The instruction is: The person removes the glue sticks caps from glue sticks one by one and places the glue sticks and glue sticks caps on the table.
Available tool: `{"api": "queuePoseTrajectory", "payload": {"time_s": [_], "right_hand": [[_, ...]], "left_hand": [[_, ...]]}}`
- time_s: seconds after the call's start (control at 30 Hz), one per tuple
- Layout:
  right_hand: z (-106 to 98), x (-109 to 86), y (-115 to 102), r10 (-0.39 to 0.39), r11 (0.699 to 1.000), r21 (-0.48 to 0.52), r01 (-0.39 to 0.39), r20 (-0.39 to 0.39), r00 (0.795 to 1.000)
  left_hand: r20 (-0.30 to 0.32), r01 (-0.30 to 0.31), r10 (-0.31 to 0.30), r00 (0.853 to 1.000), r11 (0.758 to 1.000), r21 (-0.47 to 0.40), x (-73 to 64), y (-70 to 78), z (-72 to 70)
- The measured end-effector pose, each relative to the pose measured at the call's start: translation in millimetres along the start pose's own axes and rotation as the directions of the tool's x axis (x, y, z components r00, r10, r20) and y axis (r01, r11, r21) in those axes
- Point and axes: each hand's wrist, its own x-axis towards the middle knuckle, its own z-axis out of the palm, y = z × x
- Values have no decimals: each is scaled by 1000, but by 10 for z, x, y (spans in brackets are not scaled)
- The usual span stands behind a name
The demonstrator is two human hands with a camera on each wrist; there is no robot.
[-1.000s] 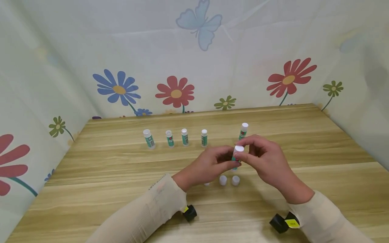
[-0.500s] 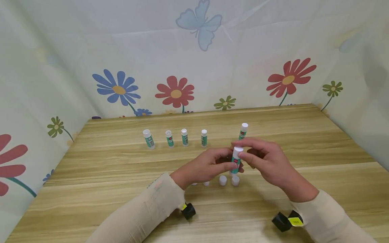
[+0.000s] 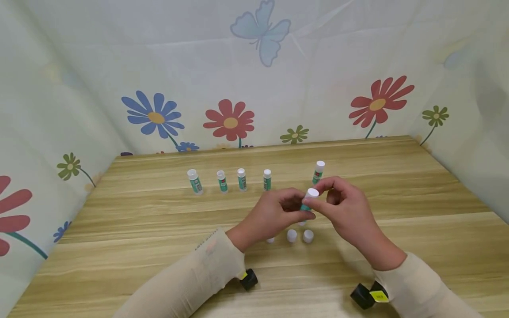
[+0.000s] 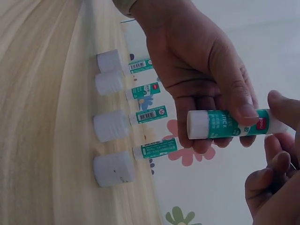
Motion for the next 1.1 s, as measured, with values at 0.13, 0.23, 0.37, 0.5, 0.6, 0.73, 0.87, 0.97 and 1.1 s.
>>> {"api": "queuePoseTrajectory", "payload": {"time_s": [0.13, 0.23, 0.37, 0.5, 0.6, 0.73, 0.87, 0.97, 1.1], "right_hand": [[-9, -1, -9, -39, 999, -7, 39, 18, 999], [-37, 1, -5, -75, 997, -7, 76, 69, 995], [-85, 1, 18, -171, 985, 28, 168, 177, 969], [-110, 2, 28, -268, 963, 111, 247, 255, 929], [-112, -5, 14, -260, 964, 118, 237, 255, 931], [-83, -20, -5, -133, 991, 38, 128, 182, 974], [-33, -22, 0, -24, 1000, -12, 25, 84, 996], [-21, -15, 12, 9, 1000, -30, -8, 38, 999], [-32, -5, 14, 23, 998, -59, -21, 23, 999]], "left_hand": [[43, -18, 18, 999, 1000, -7, 5, -45, -35], [117, -15, 19, 993, 999, -43, 17, -71, -91], [241, 0, 34, 970, 990, -140, 29, -98, -162], [310, 21, 44, 950, 979, -205, 33, -101, -187], [300, 37, 23, 954, 980, -194, 35, -91, -185], [207, 49, -24, 978, 992, -117, 30, -71, -161], [82, 31, -30, 996, 1000, -3, 21, -58, -108], [28, -3, 1, 1000, 997, 77, 15, -48, -68], [17, -36, 34, 999, 990, 135, 7, -31, -54]]}}
